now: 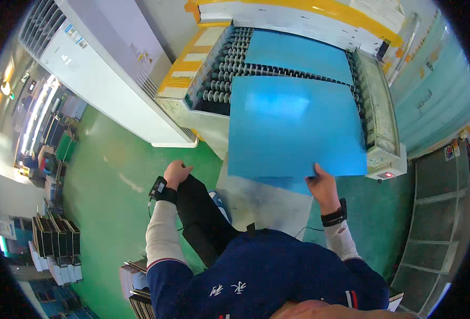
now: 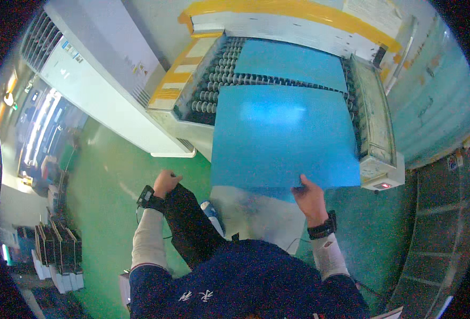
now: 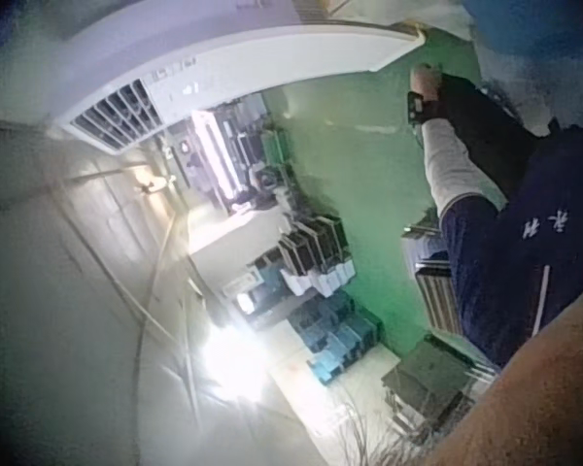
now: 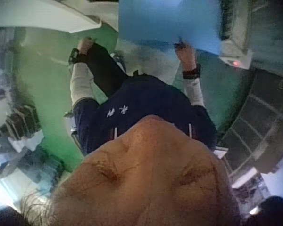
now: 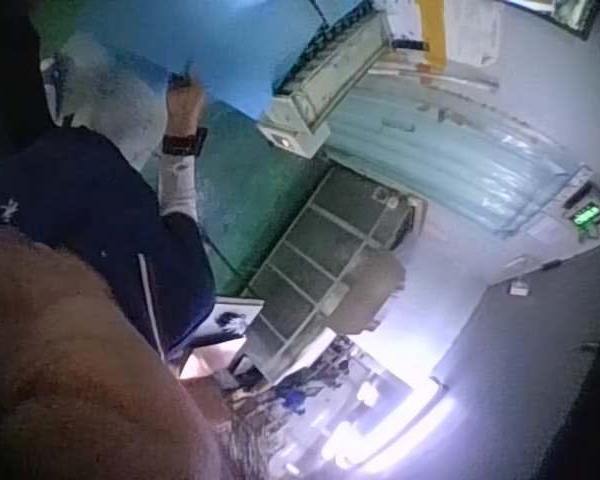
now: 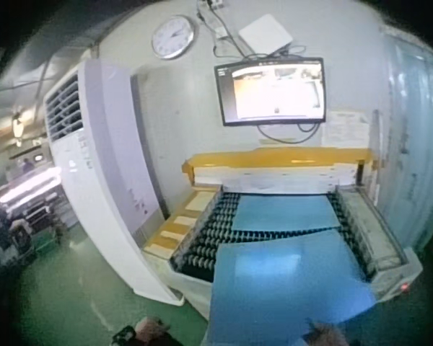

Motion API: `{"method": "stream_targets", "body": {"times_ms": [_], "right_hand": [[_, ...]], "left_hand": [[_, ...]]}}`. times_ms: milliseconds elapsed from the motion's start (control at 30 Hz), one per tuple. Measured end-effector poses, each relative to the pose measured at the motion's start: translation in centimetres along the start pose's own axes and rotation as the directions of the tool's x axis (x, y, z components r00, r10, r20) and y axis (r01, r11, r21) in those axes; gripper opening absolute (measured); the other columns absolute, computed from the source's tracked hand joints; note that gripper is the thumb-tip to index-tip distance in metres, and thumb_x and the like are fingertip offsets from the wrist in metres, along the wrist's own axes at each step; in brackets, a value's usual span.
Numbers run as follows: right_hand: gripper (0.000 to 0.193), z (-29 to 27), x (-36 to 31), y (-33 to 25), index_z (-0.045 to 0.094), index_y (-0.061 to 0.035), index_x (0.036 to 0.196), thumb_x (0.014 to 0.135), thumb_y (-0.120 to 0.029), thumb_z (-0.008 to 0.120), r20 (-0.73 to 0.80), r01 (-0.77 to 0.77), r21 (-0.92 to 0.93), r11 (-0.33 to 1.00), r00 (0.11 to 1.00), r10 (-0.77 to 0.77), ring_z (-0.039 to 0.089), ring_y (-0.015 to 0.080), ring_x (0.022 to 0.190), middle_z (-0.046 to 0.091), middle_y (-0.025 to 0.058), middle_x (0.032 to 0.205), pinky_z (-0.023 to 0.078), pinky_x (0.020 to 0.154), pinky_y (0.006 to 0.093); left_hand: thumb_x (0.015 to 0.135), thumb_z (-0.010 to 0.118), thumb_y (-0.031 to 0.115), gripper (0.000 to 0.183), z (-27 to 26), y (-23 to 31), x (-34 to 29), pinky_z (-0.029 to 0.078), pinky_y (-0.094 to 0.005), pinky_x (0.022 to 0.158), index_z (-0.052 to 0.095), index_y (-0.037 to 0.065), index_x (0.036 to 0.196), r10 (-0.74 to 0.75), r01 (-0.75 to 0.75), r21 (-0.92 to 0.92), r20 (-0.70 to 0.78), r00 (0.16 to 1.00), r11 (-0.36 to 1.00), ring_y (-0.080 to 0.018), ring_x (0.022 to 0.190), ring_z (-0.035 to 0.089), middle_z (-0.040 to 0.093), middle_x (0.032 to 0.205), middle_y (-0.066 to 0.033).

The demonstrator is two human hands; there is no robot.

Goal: Manually feeding and receiving metal or plastic sheets through a conveyor-based industrial processing machine.

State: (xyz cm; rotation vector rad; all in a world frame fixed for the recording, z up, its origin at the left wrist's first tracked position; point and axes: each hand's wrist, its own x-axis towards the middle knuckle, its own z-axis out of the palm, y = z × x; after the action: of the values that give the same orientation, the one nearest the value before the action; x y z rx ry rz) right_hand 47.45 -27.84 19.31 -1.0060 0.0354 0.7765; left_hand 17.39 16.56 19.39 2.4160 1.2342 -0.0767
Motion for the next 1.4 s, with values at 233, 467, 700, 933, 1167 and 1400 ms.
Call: {"method": "stream_targets", "body": {"times_ms": [233,467,700,933,1167,1400], "right_hand": [[0.017,1.5,3.4,0.5,0.058,-0.0054,0.099,0.09,-0.018,0.066,-0.08,-0.115,0.289,0.951,0.986,0.143,0.061,0.0241,0.09,0.064,0.0089,0.094,0.053,0.076,0.0405],[0.022,4.9,4.0,-1.2,0.056,-0.0058,0.101,0.091,-0.022,0.066,0.035,-0.167,0.237,0.957,0.986,0.164,0.064,0.0262,0.084,0.065,0.0114,0.094,0.056,0.075,0.039],[0.028,5.1,6.3,-1.3,0.054,-0.0071,0.107,0.09,-0.025,0.067,0.071,-0.17,0.181,0.969,0.985,0.16,0.066,0.028,0.086,0.066,0.0124,0.095,0.056,0.071,0.0391],[0.029,5.4,7.0,-1.1,0.055,-0.007,0.108,0.09,-0.025,0.068,0.046,-0.176,0.183,0.967,0.984,0.17,0.066,0.0278,0.084,0.066,0.0121,0.096,0.056,0.072,0.0383],[0.029,5.8,7.0,-1.2,0.056,-0.0059,0.108,0.092,-0.028,0.065,0.053,-0.16,0.169,0.973,0.987,0.153,0.065,0.0261,0.083,0.065,0.0121,0.096,0.055,0.072,0.0362],[0.03,6.1,7.5,-1.3,0.058,-0.0055,0.107,0.092,-0.03,0.064,0.004,-0.147,0.176,0.973,0.989,0.148,0.066,0.0248,0.081,0.066,0.0126,0.095,0.055,0.072,0.0363]], "left_hand": [[0.074,0.067,0.045,0.046,-1.4,1.1,-1.5,0.052,-0.0452,0.075,0.069,0.001,0.085,-0.085,0.085,0.016,0.049,0.995,0.996,-0.037,0.083,0.066,0.069,0.085,-0.0204],[0.073,0.067,0.044,0.046,-1.0,0.1,-1.8,0.052,-0.0449,0.077,0.069,0.0,0.086,-0.053,0.053,0.022,0.001,0.999,0.998,-0.0375,0.084,0.066,0.069,0.086,-0.0215],[0.073,0.067,0.044,0.047,-1.4,1.0,-1.9,0.052,-0.0455,0.078,0.07,-0.001,0.089,-0.071,0.071,0.029,0.018,0.997,0.997,-0.0388,0.086,0.066,0.068,0.089,-0.0236],[0.073,0.067,0.045,0.048,-1.0,0.6,-1.7,0.052,-0.0455,0.08,0.07,0.0,0.09,-0.087,0.087,0.026,0.031,0.996,0.996,-0.0383,0.089,0.065,0.068,0.092,-0.023],[0.073,0.068,0.045,0.048,-1.0,0.9,-1.6,0.052,-0.0452,0.08,0.07,0.001,0.092,-0.106,0.103,0.042,0.051,0.993,0.994,-0.0376,0.09,0.065,0.068,0.093,-0.0221],[0.073,0.068,0.045,0.047,-0.5,1.0,-0.9,0.052,-0.0449,0.079,0.07,0.002,0.091,-0.095,0.091,0.051,0.064,0.993,0.995,-0.037,0.089,0.066,0.069,0.092,-0.021]]}}
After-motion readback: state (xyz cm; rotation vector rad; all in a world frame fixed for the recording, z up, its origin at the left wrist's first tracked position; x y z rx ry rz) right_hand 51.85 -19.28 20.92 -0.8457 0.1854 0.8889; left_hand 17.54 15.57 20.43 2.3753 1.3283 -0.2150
